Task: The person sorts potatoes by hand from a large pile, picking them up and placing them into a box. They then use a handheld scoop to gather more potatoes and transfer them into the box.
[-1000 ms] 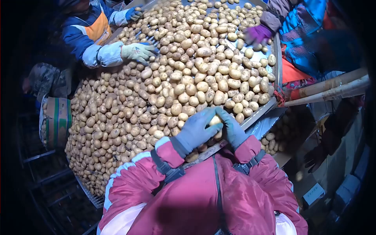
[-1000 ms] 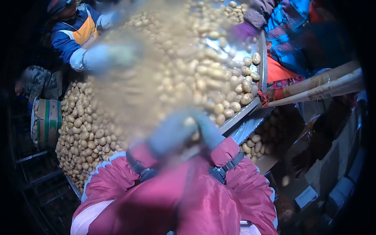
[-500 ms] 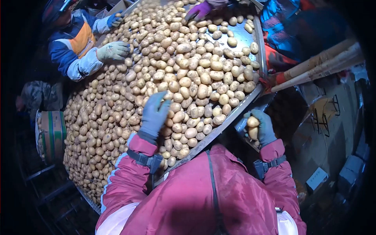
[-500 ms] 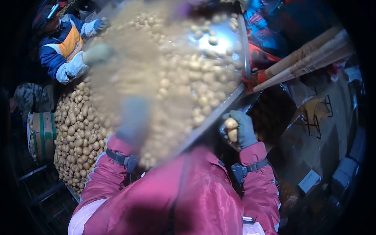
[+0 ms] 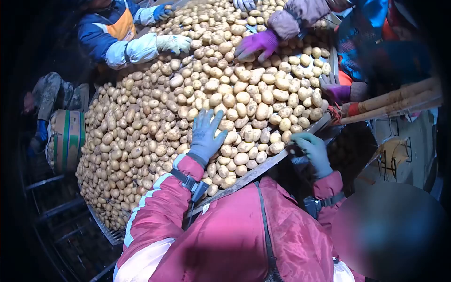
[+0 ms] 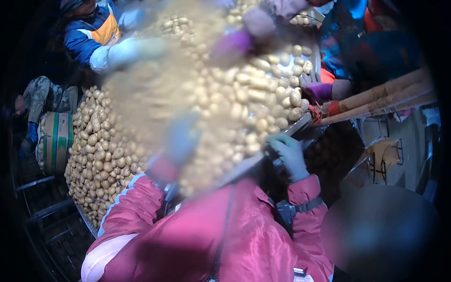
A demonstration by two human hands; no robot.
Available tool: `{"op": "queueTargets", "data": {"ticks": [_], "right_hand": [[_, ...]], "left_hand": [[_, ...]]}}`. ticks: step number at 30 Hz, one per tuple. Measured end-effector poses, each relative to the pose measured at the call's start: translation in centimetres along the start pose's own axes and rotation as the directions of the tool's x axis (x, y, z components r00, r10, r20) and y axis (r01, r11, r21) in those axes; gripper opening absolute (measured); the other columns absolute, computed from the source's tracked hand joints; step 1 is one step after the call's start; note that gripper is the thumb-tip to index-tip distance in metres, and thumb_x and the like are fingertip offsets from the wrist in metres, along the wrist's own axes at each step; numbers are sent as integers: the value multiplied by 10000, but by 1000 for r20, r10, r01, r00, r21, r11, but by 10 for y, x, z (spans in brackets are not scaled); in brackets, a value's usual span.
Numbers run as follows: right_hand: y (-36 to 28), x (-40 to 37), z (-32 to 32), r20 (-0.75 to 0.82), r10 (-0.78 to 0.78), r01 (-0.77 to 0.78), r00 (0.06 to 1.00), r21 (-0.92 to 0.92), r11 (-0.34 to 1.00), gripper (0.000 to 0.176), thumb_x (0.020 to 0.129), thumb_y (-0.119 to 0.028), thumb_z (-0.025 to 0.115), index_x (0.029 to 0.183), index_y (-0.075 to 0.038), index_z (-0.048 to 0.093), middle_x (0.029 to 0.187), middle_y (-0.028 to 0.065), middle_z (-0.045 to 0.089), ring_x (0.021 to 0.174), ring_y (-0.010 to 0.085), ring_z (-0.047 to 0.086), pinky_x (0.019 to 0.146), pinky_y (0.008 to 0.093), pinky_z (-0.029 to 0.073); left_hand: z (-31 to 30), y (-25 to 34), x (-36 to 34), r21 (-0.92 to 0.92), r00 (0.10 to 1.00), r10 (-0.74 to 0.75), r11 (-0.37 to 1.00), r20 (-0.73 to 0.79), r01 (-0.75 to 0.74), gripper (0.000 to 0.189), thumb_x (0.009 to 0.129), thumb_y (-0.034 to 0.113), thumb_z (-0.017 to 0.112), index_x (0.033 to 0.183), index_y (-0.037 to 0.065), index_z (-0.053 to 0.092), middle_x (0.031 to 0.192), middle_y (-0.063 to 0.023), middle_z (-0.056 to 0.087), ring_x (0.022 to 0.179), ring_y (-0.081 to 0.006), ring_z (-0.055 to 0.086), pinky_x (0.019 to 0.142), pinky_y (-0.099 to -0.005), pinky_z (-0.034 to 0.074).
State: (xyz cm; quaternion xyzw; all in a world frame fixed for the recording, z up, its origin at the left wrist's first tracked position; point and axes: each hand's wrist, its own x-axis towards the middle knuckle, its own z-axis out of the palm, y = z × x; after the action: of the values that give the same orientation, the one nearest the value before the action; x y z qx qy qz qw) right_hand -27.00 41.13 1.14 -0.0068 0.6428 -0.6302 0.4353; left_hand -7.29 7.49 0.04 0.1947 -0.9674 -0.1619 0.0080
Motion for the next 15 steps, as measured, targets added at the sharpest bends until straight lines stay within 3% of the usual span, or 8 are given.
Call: {"op": "queueTargets", "data": {"ticks": [2,3,4,5,8,9,13,15], "right_hand": [[-9,27,31,110,-34,48,993,-129,990,247,978,-143,653,1169,0,719,997,35,731,826,105,652,712,248,526],[-18,37,46,147,-29,53,989,-160,986,252,975,-146,656,1170,0,723,996,30,730,810,94,641,708,241,522],[-16,53,69,115,-177,196,978,-183,963,250,975,-140,652,1178,-16,728,936,-7,702,745,74,601,663,223,494],[-24,61,74,183,-101,133,978,-176,975,293,973,-146,651,1236,-30,704,870,-31,659,705,49,557,616,215,461],[-26,95,97,160,-196,235,968,-284,929,386,953,-160,663,1328,-69,657,826,-38,633,679,34,539,585,209,439],[-30,98,103,117,-124,152,985,-274,950,390,951,-158,663,1334,-82,659,885,-23,659,701,43,554,610,217,462],[3,132,101,266,-183,278,947,-388,879,396,963,-165,645,1344,-60,649,1062,6,701,785,61,588,678,229,501],[1,132,97,288,-207,314,935,-401,861,397,979,-168,632,1355,-41,639,1192,21,700,881,73,608,710,234,515]], "left_hand": [[-4,-7,-7,-10,990,-69,997,121,71,662,886,372,728,1494,202,532,1541,-184,447,1425,-431,386,1193,-539,299],[-1,-11,-14,-5,990,-82,997,115,83,662,886,372,728,1494,202,532,1541,-184,447,1425,-431,386,1193,-539,299],[5,-13,-23,106,997,-28,994,69,20,636,883,348,731,1477,205,553,1544,-181,446,1415,-420,400,1184,-532,312],[10,-15,-31,217,999,31,976,30,-37,611,880,324,734,1459,209,575,1547,-178,445,1404,-408,415,1174,-524,325],[-4,-2,-45,157,1000,-5,988,11,4,577,871,267,732,1430,207,601,1547,-173,445,1390,-395,432,1167,-511,337],[-8,1,-52,114,1000,-20,993,-11,21,574,870,257,728,1428,201,602,1548,-172,444,1394,-395,429,1172,-507,334],[3,-52,-87,19,978,-151,988,-144,156,596,888,269,723,1446,124,568,1506,-231,472,1380,-436,444,1175,-541,336],[-13,-100,-125,277,925,-316,888,-210,367,614,913,309,725,1462,102,544,1506,-250,469,1378,-454,441,1181,-542,338]]}}
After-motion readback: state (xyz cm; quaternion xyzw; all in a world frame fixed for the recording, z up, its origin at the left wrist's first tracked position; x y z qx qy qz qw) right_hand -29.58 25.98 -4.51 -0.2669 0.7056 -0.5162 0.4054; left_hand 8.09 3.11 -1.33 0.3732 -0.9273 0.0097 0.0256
